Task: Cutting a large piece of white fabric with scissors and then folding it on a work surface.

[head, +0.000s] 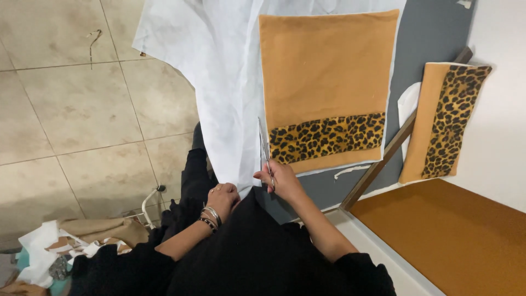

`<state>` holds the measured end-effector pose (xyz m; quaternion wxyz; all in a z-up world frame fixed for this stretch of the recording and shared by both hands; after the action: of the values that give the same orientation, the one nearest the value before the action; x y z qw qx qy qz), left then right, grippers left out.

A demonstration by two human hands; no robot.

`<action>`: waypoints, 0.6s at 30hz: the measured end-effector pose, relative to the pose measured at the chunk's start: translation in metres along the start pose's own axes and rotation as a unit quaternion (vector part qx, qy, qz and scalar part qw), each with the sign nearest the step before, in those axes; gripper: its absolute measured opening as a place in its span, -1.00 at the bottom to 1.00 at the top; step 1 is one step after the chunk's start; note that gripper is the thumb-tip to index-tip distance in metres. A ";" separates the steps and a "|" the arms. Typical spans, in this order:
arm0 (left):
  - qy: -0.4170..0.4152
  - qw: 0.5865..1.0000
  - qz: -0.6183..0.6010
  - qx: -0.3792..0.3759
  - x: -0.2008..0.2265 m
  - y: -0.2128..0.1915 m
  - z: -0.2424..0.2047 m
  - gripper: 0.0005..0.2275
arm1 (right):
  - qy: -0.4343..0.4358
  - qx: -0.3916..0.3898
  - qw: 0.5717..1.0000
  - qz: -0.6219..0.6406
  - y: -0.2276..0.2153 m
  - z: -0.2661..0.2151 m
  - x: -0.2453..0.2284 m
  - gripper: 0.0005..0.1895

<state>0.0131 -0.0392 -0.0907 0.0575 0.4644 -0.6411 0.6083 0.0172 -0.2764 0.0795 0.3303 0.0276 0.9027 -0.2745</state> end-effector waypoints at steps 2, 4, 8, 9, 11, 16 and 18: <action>0.001 1.000 0.007 -0.005 -0.001 0.003 0.001 -0.86 | 0.000 -0.004 1.000 0.006 0.000 0.002 -0.003 -0.54; 0.009 1.000 0.014 -0.002 0.000 0.001 0.003 -0.88 | -0.008 -0.011 1.000 -0.005 -0.002 0.005 -0.011 -0.56; 0.008 1.000 0.017 -0.019 -0.002 0.002 0.008 -0.91 | -0.003 0.015 0.999 0.037 -0.008 0.021 -0.028 -0.59; 0.009 1.000 0.016 -0.019 -0.003 0.005 0.009 -0.92 | -0.003 0.012 0.999 0.031 -0.008 0.022 -0.027 -0.59; 0.011 1.000 0.014 -0.019 -0.004 0.009 0.010 -0.92 | -0.003 0.010 1.000 0.024 -0.009 0.023 -0.030 -0.58; 0.009 0.998 0.039 -0.047 -0.007 0.007 0.012 -0.96 | 0.030 0.013 0.999 0.013 -0.007 0.022 -0.032 -0.55; 0.006 0.998 0.030 -0.059 -0.011 0.015 0.013 -0.96 | 0.034 0.016 0.999 0.017 -0.009 0.025 -0.043 -0.56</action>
<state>0.0157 -0.0464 -0.1117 0.0700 0.4367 -0.6891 0.5741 0.0633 -0.2908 0.0941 0.3037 0.0579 0.9083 -0.2817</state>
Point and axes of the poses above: each hand's wrist, its own z-axis towards the middle knuckle, its own y-axis out of the palm, x = y × z, the point moved 4 cm from there along z, towards the middle knuckle, and after that the axes turned 14 degrees about x, right-handed, at the moved point
